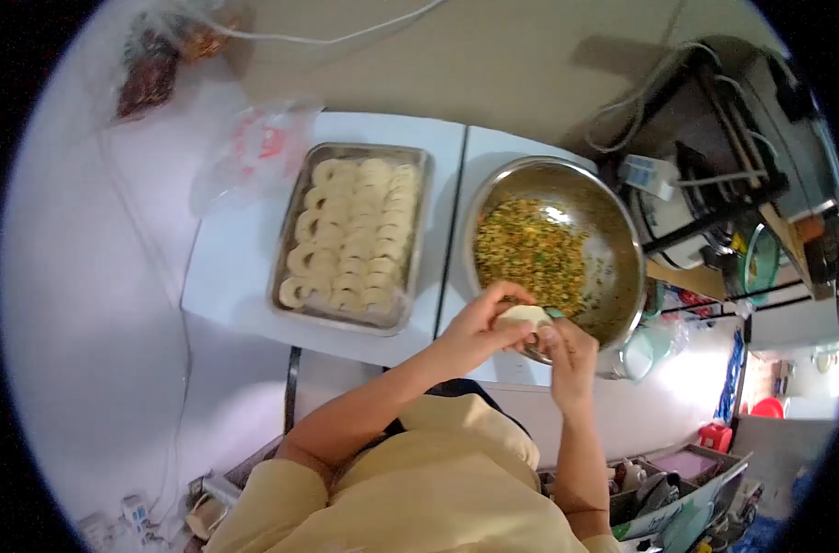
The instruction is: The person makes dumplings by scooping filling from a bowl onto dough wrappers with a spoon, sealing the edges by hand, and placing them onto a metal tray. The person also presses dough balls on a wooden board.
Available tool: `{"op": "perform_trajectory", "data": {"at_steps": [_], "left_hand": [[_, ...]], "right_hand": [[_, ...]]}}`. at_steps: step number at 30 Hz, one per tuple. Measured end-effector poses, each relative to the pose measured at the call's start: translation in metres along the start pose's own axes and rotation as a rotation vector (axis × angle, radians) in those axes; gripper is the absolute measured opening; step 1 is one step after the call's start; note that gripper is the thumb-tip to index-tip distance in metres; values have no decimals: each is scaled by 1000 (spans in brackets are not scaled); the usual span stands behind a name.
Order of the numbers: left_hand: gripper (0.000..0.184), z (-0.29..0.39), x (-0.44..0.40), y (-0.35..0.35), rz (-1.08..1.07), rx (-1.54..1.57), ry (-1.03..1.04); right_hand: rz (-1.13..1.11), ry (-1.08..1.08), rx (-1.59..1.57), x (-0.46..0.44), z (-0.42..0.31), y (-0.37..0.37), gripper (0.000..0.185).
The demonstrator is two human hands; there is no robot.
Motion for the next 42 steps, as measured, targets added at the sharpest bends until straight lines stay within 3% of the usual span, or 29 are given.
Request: {"op": "perform_trajectory", "data": {"at_steps": [5, 9, 11, 13, 15, 17, 19, 20, 25, 29, 31, 33, 35, 39, 40, 42], "left_hand": [[54, -5, 19, -22, -39, 9, -61], [50, -9, 34, -37, -23, -10, -46], [49, -5, 40, -44, 63, -541, -72], [47, -7, 45, -50, 125, -573, -114], [46, -13, 51, -59, 374, -497, 43], [46, -14, 56, -68, 404, -449, 39], [47, -24, 59, -79, 507, 189, -23], [43, -28, 63, -85, 523, 311, 0], [33, -19, 83, -118, 651, 491, 7], [34, 3, 105, -150, 659, 149, 157], [35, 11, 121, -179, 769, -339, 55], [34, 18, 135, -207, 820, -583, 116], [34, 26, 150, -225, 790, -763, 82], [32, 30, 152, -227, 692, -1114, -86], [32, 25, 152, -230, 686, -1114, -87], [29, 18, 148, -231, 619, -1410, 70]], "right_hand": [[43, 134, -227, -6, -11, 25, 16], [-104, -3, 41, -9, -10, 60, 14], [-127, -112, 201, -12, -16, 79, 13], [-121, -185, 293, -14, -15, 100, 13], [-26, -283, 567, -14, -13, 121, 15], [-9, -396, 570, -15, -8, 137, 23], [-111, -495, 661, -14, -12, 153, 30], [-131, -488, 684, -13, -11, 160, 32], [-86, -427, 492, -8, -27, 179, 25], [-124, -391, 386, -8, -36, 187, 19], [-113, -346, 343, -10, -33, 187, 17], [-105, -303, 299, -13, -34, 184, 16], [-104, -171, 199, -15, -38, 179, 14], [-74, -166, 176, -10, -28, 176, 15], [-70, -162, 178, -8, -28, 174, 15], [-85, -117, 228, -4, -25, 171, 14]]}}
Point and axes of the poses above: each hand's wrist, its own x-axis away from the middle knuckle, its own y-axis out of the palm, z = x × y, the point moved 2 cm from there along -x, towards the middle knuckle, and after that the axes turned 1 degree about -y, right-handed, at the moved point
